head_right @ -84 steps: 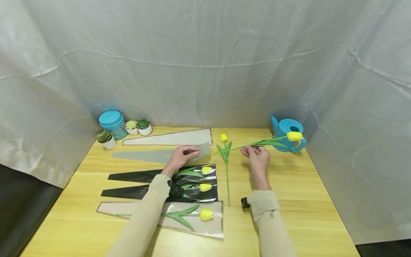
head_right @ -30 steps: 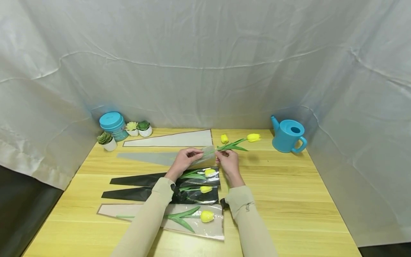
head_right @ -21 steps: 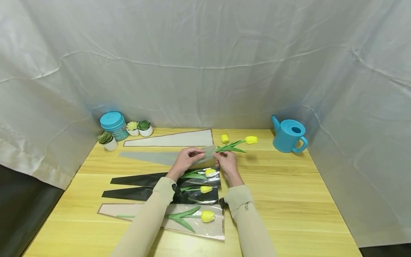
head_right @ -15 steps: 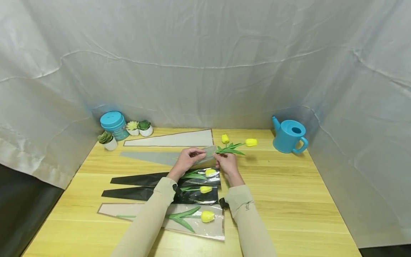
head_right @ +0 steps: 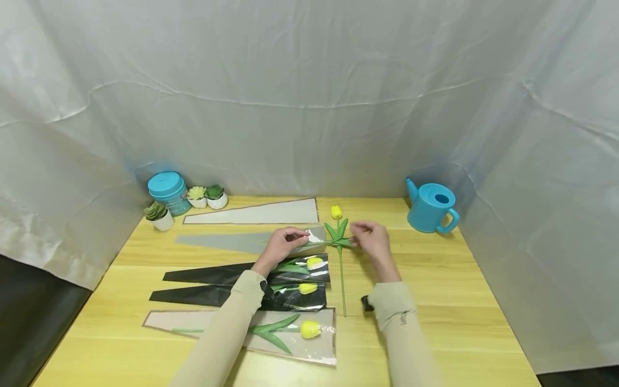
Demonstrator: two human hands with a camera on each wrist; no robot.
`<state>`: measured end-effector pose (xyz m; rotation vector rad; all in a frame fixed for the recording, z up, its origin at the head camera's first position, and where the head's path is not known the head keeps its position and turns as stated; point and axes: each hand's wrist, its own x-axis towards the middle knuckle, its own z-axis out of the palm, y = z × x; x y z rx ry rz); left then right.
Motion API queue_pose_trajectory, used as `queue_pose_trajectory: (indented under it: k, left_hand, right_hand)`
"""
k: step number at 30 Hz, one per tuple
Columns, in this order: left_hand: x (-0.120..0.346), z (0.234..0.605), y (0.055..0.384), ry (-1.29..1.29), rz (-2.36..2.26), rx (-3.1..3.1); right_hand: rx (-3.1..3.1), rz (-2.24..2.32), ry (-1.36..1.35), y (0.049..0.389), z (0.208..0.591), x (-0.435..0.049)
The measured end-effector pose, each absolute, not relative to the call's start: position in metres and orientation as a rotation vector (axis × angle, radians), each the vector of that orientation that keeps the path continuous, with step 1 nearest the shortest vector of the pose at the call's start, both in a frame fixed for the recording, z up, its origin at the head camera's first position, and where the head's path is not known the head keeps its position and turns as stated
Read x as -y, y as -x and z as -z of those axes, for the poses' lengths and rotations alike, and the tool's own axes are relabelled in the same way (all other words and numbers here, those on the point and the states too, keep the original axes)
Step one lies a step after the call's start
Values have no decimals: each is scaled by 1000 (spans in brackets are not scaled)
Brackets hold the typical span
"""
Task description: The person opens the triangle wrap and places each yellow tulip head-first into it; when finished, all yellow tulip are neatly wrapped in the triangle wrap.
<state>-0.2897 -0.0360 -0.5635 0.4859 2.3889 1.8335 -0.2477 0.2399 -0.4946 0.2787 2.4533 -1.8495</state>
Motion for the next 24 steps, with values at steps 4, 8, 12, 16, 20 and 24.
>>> queue_pose_trajectory:
  k: [4,8,12,16,20,24]
  left_hand:
    - [35,563,290,-509,-1810,-2399]
    - [34,564,290,-505,-1792,-2408]
    - [33,566,290,-508,-1786,-2408]
    - [33,567,289,-500,-1788,-2405]
    - [33,566,289,-489,-1791,-2400]
    - [34,564,289,-478,-1783,-2401]
  right_hand:
    - [-2833,1548,-51,259,489,-282]
    - [-2843,1350,60,264,499,-307]
    - [-2760,1297,91,267,514,-312]
    - [-2723,1301,68,271,527,-307]
    - [-2734,1230,39,275,533,-303]
    - [-2784,1132,54,278,537,-303]
